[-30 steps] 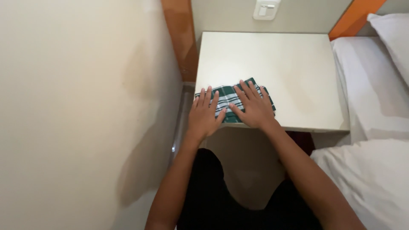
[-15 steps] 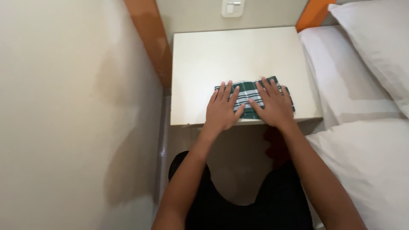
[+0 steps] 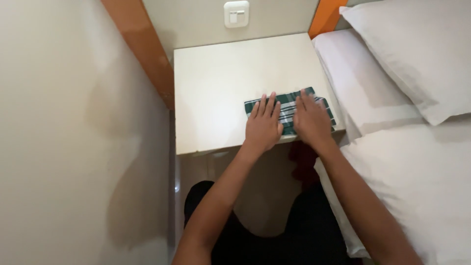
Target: The person wipes an orange countertop with a green and white striped cloth, then walks to a white bedside table and continues wiping its surface. The cloth is used throughout to rub the surfaces in a repetitive motion.
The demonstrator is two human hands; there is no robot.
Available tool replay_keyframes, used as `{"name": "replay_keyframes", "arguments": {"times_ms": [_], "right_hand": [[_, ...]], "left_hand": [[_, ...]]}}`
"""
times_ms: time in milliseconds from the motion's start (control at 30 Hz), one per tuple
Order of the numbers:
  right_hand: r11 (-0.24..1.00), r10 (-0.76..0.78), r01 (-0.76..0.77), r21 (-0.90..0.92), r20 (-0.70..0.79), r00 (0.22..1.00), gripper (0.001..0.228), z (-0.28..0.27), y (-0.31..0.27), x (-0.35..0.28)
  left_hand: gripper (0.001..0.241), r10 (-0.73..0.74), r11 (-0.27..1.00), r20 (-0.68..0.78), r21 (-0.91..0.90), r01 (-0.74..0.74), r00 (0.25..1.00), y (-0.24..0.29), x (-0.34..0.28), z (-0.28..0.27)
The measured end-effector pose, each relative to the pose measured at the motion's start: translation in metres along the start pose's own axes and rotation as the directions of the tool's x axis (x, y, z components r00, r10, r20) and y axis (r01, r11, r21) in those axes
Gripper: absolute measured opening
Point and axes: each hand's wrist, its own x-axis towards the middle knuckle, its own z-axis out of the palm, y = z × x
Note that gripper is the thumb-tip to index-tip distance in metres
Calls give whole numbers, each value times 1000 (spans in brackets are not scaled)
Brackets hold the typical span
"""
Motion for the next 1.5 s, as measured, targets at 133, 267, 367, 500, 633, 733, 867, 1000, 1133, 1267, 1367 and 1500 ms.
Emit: {"name": "replay_keyframes", "arguments": {"times_ms": [133, 267, 367, 500, 633, 733, 867, 1000, 1133, 1267, 1367, 1500], "right_hand": [[992, 39, -43, 120, 41, 998, 65, -15, -8, 13], [994, 94, -100, 35, 136, 986, 68, -34, -13, 34], [990, 134, -140, 37, 135, 982, 68, -35, -11, 52], [989, 135, -141, 45, 108, 985, 69, -27, 1, 80], [988, 143, -149, 44, 121, 982, 68, -23, 10, 109], [987, 148, -156, 51, 121, 982, 68, -23, 14, 128], [984, 164, -172, 52, 135, 977, 68, -18, 23, 156], [985, 157, -164, 48, 131, 979, 68, -9, 31, 181], [985, 161, -167, 34, 142, 977, 69, 0, 38, 205], [985, 160, -167, 38, 143, 977, 69, 4, 42, 223], [985, 160, -168, 40, 147, 976, 69, 8, 45, 231], [986, 152, -160, 48, 140, 978, 68, 10, 48, 240]], "left_hand": [[68, -89, 991, 61, -94, 94, 994, -3, 18, 23], [68, -110, 989, 63, -96, 115, 992, -10, 43, 29], [69, -107, 988, 105, -103, 118, 989, -19, 63, 33], [70, -120, 984, 149, -111, 137, 982, -31, 92, 44], [69, -141, 983, 145, -96, 156, 979, -42, 119, 58], [71, -143, 986, 172, -58, 155, 975, -50, 139, 66], [72, -167, 983, 219, -37, 179, 961, -60, 166, 77], [71, -193, 979, 235, -18, 203, 953, -70, 187, 83], [72, -208, 976, 230, -13, 216, 951, -77, 203, 92], [71, -216, 975, 209, -7, 223, 954, -85, 216, 102], [72, -221, 974, 201, -2, 226, 954, -88, 223, 109], [71, -234, 971, 183, -5, 239, 955, -90, 230, 110]]}}
